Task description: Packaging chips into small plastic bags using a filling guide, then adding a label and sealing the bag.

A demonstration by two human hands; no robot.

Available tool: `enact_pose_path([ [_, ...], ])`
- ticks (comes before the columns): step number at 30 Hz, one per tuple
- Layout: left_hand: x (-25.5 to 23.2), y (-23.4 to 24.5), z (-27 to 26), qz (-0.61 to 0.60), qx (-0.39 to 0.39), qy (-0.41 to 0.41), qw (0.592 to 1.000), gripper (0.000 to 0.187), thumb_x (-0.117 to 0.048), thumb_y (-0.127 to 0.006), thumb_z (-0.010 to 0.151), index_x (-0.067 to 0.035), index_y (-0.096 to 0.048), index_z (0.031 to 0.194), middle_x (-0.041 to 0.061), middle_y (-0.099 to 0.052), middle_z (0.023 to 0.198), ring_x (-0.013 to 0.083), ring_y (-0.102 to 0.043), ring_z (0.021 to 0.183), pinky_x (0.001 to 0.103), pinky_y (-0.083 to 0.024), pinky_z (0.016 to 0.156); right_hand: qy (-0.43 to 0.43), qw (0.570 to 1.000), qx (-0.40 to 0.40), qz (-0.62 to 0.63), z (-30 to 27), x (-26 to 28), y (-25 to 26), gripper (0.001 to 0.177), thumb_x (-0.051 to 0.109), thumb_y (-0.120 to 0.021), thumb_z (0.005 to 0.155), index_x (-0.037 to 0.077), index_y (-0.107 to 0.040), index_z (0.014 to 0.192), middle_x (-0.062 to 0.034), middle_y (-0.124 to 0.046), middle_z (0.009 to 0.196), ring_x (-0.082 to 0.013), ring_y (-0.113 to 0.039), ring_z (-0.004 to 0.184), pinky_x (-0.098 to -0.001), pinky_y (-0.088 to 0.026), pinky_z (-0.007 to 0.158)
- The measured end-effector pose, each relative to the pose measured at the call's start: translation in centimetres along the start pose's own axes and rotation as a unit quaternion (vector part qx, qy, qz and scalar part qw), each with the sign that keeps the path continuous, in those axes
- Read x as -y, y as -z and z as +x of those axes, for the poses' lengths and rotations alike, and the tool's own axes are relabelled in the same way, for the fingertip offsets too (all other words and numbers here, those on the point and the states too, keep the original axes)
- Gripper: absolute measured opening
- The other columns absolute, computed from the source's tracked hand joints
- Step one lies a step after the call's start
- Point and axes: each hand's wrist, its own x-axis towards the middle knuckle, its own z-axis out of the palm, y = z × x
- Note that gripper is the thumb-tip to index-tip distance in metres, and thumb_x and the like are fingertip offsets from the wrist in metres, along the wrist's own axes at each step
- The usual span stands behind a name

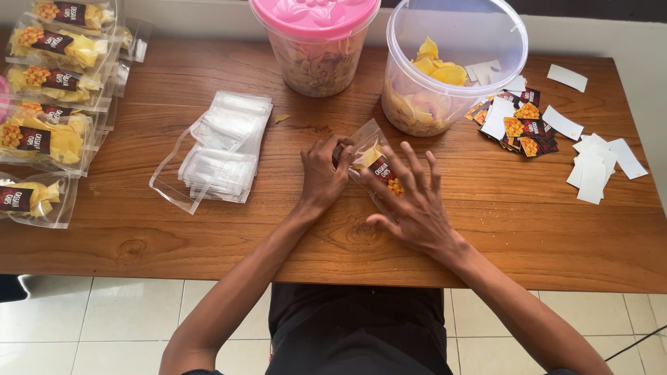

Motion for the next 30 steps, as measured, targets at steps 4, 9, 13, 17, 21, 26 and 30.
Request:
enact_pose_path([
  [4, 1.0, -0.7, 0.2, -0.165, 0.015, 0.012, 0.986, 0.012, -0.023, -0.065, 0.101, -0.015, -0.072, 0.105, 0.008, -0.068, 0.076, 0.0145, -0.061, 0.077, 0.032, -0.046, 0.079, -0.099, 0.989, -0.053, 0.097, 1.1, -1.0, 1.9, 0.064, 0.051, -0.039, 0.104, 0.013, -0.041, 0.156, -0.0209, -0.041, 0.151, -0.0353, -0.048, 0.133, -0.0491, -0.041, 0.107],
  [9, -1.0, 0.5, 0.7, -0.298, 0.057, 0.003, 0.953, 0.008, -0.022, -0.075, 0.096, -0.014, -0.075, 0.097, -0.004, -0.061, 0.071, 0.0037, -0.056, 0.075, 0.024, -0.05, 0.076, -0.295, 0.8, -0.005, 0.523, 3.3, -3.0, 3.4, 0.063, 0.023, -0.071, 0.096, 0.017, -0.046, 0.153, -0.0122, -0.069, 0.113, -0.0182, -0.071, 0.089, -0.0248, -0.058, 0.058],
  [13, -1.6, 0.7, 0.5, -0.325, 0.059, 0.0, 0.944, 0.013, -0.021, -0.077, 0.095, -0.01, -0.073, 0.09, 0.0, -0.064, 0.068, 0.0045, -0.06, 0.071, 0.024, -0.052, 0.074, -0.278, 0.772, 0.015, 0.572, 3.9, -3.0, 3.4, 0.018, 0.014, -0.071, 0.097, 0.001, -0.075, 0.109, -0.0117, -0.069, 0.081, -0.0142, -0.068, 0.066, -0.0224, -0.053, 0.042],
  [17, -2.2, 1.6, 0.7, -0.298, 0.056, -0.032, 0.952, 0.019, -0.021, -0.073, 0.098, -0.01, -0.069, 0.082, 0.001, -0.061, 0.066, 0.0043, -0.057, 0.069, 0.024, -0.051, 0.07, -0.27, 0.777, -0.011, 0.568, 4.3, -3.1, 3.3, 0.014, 0.009, -0.072, 0.097, -0.002, -0.075, 0.105, -0.0156, -0.068, 0.078, -0.0182, -0.07, 0.064, -0.0266, -0.057, 0.04],
  [21, -2.0, 2.4, 1.4, -0.283, 0.082, -0.083, 0.952, 0.019, -0.011, -0.068, 0.098, -0.007, -0.068, 0.079, 0.007, -0.062, 0.071, 0.0146, -0.062, 0.07, 0.033, -0.053, 0.071, -0.226, 0.835, 0.102, 0.491, 5.3, -3.8, 4.1, 0.023, 0.013, -0.076, 0.089, 0.002, -0.076, 0.109, -0.0119, -0.07, 0.079, -0.0171, -0.068, 0.073, -0.0318, -0.061, 0.055],
  [26, -2.5, 3.4, 1.5, -0.336, 0.176, -0.105, 0.919, 0.023, -0.021, -0.065, 0.098, -0.011, -0.062, 0.077, -0.001, -0.054, 0.075, 0.0085, -0.053, 0.074, 0.027, -0.044, 0.071, -0.145, 0.849, 0.302, 0.41, 9.4, -2.9, 8.5, 0.018, 0.019, -0.066, 0.095, 0.004, -0.075, 0.093, -0.0062, -0.065, 0.067, -0.0148, -0.058, 0.064, -0.0329, -0.05, 0.053],
  [30, -0.9, 3.2, 1.4, -0.405, 0.226, -0.069, 0.883, 0.042, -0.04, -0.042, 0.106, -0.015, -0.057, 0.076, -0.004, -0.058, 0.076, 0.0088, -0.054, 0.076, 0.026, -0.042, 0.077, -0.172, 0.81, 0.396, 0.396, 11.4, -3.1, 9.9, 0.022, 0.022, -0.065, 0.099, 0.005, -0.078, 0.095, -0.008, -0.056, 0.058, -0.0148, -0.042, 0.043, -0.0285, -0.03, 0.037],
])
